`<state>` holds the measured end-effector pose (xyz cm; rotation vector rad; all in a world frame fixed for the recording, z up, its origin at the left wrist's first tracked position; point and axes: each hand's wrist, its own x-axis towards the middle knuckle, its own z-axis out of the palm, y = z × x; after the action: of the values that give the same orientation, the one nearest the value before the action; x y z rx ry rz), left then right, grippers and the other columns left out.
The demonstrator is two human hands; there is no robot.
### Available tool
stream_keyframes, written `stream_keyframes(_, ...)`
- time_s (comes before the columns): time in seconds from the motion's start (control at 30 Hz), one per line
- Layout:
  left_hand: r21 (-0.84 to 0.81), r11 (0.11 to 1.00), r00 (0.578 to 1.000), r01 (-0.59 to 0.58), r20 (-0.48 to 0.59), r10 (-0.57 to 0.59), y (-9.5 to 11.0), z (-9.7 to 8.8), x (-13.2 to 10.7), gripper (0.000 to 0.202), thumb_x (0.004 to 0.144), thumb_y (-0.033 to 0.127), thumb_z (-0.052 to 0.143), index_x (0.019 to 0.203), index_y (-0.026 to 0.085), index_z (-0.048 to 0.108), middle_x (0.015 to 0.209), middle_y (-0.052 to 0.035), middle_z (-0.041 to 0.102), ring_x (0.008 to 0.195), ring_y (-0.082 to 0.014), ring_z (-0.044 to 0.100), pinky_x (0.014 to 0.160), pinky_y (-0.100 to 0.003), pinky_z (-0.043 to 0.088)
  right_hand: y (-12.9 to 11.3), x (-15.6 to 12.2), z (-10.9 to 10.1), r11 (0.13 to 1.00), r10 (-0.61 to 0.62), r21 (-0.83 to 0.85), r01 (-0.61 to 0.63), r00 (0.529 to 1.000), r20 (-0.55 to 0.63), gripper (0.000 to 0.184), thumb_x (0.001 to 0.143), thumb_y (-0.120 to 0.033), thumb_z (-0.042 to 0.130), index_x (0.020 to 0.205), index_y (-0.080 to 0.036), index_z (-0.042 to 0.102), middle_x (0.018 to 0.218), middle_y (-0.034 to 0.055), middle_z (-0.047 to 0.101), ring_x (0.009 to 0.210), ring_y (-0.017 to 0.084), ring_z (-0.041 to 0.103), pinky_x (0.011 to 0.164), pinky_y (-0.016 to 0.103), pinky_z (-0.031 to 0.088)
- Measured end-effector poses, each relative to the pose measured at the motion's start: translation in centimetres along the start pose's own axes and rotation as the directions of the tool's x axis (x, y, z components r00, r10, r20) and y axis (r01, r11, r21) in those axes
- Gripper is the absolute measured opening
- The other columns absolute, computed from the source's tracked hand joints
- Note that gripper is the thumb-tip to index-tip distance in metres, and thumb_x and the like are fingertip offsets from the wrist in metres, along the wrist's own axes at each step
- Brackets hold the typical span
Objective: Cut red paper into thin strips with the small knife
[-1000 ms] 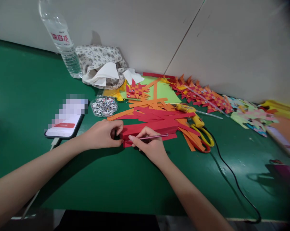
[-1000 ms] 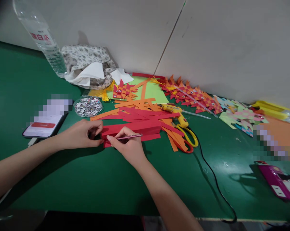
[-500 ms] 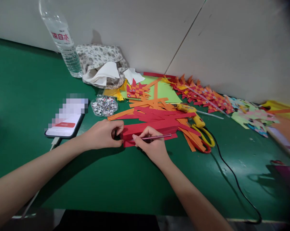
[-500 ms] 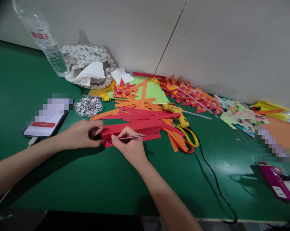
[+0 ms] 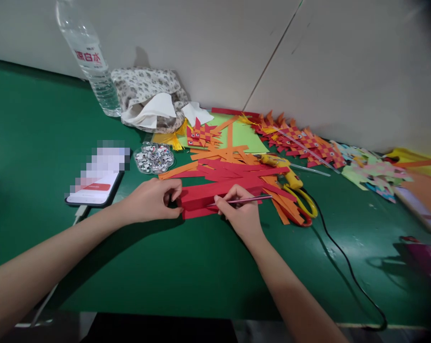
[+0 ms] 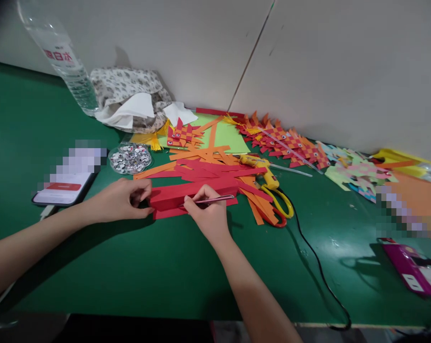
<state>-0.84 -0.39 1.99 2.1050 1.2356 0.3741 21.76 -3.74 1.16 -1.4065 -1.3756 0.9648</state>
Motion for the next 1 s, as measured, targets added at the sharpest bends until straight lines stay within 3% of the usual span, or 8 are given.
stream_keyframes(0.17, -0.008, 1.000, 0.999, -0.019, -0.032, 0.019, -0.1, 0.4, 0.1, 0.030, 0.070, 0.030, 0.063, 0.067, 0.021, 0.036, 0.052, 0.0091, 0.046, 0.047, -0.0081, 0.041, 0.046, -0.019, 0.027, -0.9, -0.4, 1.1, 0.993, 0.028, 0.110, -0.033, 0.998, 0.048, 0.031, 0.074, -0.036, 0.071, 0.060, -0.022, 0.047, 0.045, -0.0041, 0.055, 0.038, 0.010, 0.048, 0.040, 0.022, 0.035)
stream_keyframes(0.4, -0.025, 0.999, 0.999, -0.036, -0.041, 0.035, -0.1, 0.4, 0.1, 0.028, 0.069, 0.030, 0.065, 0.068, 0.021, 0.039, 0.053, 0.0093, 0.048, 0.047, -0.0076, 0.043, 0.046, -0.018, 0.029, -1.0, -0.4, 2.6, 0.997, -0.012, 0.073, 0.003, 0.993, 0.118, 0.029, 0.073, -0.030, 0.069, 0.059, -0.022, 0.045, 0.046, -0.0056, 0.052, 0.041, 0.009, 0.046, 0.043, 0.023, 0.036)
stream_keyframes(0.63, -0.089, 0.996, 1.000, -0.017, 0.001, 0.017, 0.1, 0.2, 0.0, 0.023, 0.066, 0.023, 0.063, 0.070, 0.021, 0.041, 0.052, 0.0099, 0.051, 0.046, -0.0070, 0.046, 0.047, -0.016, 0.032, -0.6, -0.4, 2.7, 0.998, 0.022, 0.050, -0.030, 0.987, 0.161, 0.030, 0.074, -0.030, 0.070, 0.060, -0.023, 0.044, 0.046, -0.0058, 0.052, 0.040, 0.011, 0.049, 0.042, 0.023, 0.036)
stream_keyframes(1.0, -0.083, 0.996, 1.000, -0.016, -0.006, 0.016, 0.0, 0.2, 0.0, 0.023, 0.066, 0.025, 0.063, 0.071, 0.021, 0.041, 0.051, 0.0100, 0.051, 0.046, -0.0069, 0.046, 0.046, -0.016, 0.032, -0.7, -0.5, 2.6, 0.998, 0.021, 0.048, -0.029, 0.985, 0.172, 0.031, 0.075, -0.030, 0.070, 0.060, -0.023, 0.044, 0.046, -0.0055, 0.054, 0.040, 0.010, 0.049, 0.042, 0.023, 0.036)
